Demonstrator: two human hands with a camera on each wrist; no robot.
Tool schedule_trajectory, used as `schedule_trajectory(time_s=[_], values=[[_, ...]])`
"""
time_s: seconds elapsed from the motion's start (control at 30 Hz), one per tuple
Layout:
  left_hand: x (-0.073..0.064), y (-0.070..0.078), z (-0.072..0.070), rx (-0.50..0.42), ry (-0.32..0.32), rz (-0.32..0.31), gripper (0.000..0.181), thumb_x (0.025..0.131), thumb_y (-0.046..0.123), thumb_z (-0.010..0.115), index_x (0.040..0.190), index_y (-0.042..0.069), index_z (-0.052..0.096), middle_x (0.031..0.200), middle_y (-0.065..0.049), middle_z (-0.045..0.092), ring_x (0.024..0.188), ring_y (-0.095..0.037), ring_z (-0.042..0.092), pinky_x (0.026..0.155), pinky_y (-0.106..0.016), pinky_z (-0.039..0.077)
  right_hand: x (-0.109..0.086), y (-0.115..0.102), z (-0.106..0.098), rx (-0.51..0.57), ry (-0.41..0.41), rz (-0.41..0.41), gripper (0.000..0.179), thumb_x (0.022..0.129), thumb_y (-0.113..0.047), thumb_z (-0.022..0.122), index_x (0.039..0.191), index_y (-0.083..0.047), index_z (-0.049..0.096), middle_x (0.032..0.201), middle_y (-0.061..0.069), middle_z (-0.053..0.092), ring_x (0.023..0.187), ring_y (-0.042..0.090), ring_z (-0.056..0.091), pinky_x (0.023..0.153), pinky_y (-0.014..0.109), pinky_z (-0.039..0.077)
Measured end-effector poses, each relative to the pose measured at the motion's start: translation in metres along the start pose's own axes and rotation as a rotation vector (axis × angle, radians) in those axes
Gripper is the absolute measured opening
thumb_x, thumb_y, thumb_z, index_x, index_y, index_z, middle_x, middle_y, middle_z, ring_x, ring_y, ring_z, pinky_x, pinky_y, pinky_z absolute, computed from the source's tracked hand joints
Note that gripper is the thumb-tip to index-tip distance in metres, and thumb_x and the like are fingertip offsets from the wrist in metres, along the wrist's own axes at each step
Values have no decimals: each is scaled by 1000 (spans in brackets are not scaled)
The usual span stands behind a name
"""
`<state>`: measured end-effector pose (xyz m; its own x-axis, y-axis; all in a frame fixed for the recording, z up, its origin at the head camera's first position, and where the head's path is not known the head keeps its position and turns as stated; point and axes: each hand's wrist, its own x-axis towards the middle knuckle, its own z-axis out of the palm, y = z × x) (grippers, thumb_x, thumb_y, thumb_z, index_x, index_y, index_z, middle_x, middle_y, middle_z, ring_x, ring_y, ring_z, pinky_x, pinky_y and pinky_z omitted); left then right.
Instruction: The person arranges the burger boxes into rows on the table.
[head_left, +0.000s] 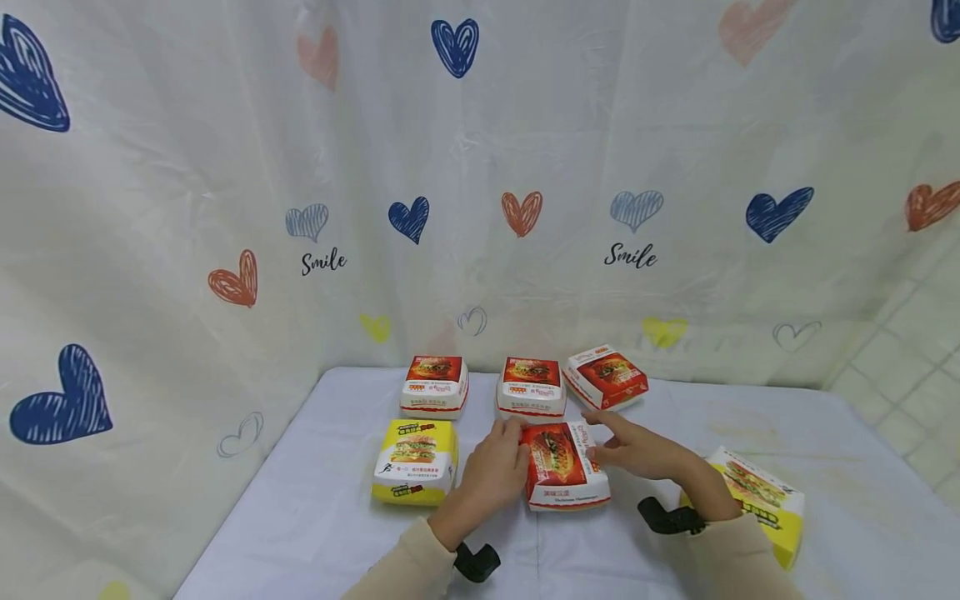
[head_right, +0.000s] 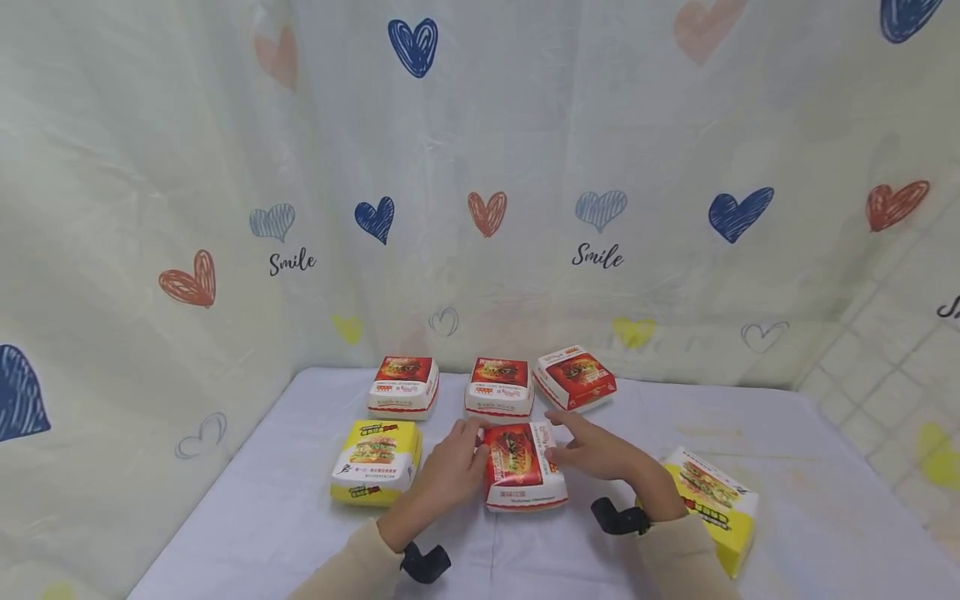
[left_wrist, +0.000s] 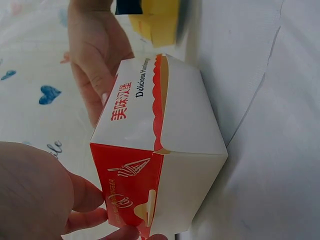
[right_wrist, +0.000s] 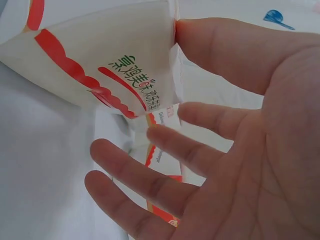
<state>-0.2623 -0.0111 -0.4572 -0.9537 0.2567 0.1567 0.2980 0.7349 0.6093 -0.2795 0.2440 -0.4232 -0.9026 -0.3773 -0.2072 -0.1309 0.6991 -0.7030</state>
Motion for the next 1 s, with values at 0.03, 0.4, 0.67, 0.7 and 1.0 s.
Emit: schedule_trajectory(time_s=[0.03, 0.4, 0.67, 0.7, 1.0], values=[[0, 0, -1, 5, 0, 3, 37, 103, 25, 59, 138, 15, 52, 128, -8, 59, 110, -21, 64, 87, -43, 58, 0, 0, 0, -1, 0, -8, 78, 95, -40, 71, 157, -10, 35, 156, 23, 41, 120, 33, 59, 90, 51, 56], [6, -2, -8, 27, -206, -18, 91, 85, 68, 69, 156, 21, 36, 149, -11, 46, 118, -25, 57, 91, -47, 58, 1, 0, 2, -28, -27, 16, 75, 94, -46, 71, 154, -14, 40, 142, 17, 56, 120, 32, 60, 92, 55, 55], [7, -4, -10, -4, -270, -17, 101, 79, 72, 73, 160, 28, 30, 153, -11, 41, 116, -26, 57, 89, -47, 58, 2, 0, 5, -21, -41, -1, 72, 94, -46, 70, 151, -12, 44, 134, 13, 61, 117, 30, 60, 92, 52, 55], [7, -4, -10, -3, -275, -24, 102, 79, 71, 73, 160, 28, 29, 155, -11, 39, 118, -27, 57, 91, -49, 58, 2, 0, 5, -17, -42, -11, 71, 95, -46, 70, 151, -11, 45, 134, 14, 61, 117, 30, 60, 92, 53, 54], [8, -7, -12, 26, -311, -50, 101, 81, 70, 72, 161, 29, 27, 158, -10, 36, 116, -26, 57, 93, -48, 57, 3, 0, 5, -26, -60, -56, 63, 97, -43, 68, 148, -11, 49, 135, 14, 62, 117, 30, 60, 94, 52, 54]])
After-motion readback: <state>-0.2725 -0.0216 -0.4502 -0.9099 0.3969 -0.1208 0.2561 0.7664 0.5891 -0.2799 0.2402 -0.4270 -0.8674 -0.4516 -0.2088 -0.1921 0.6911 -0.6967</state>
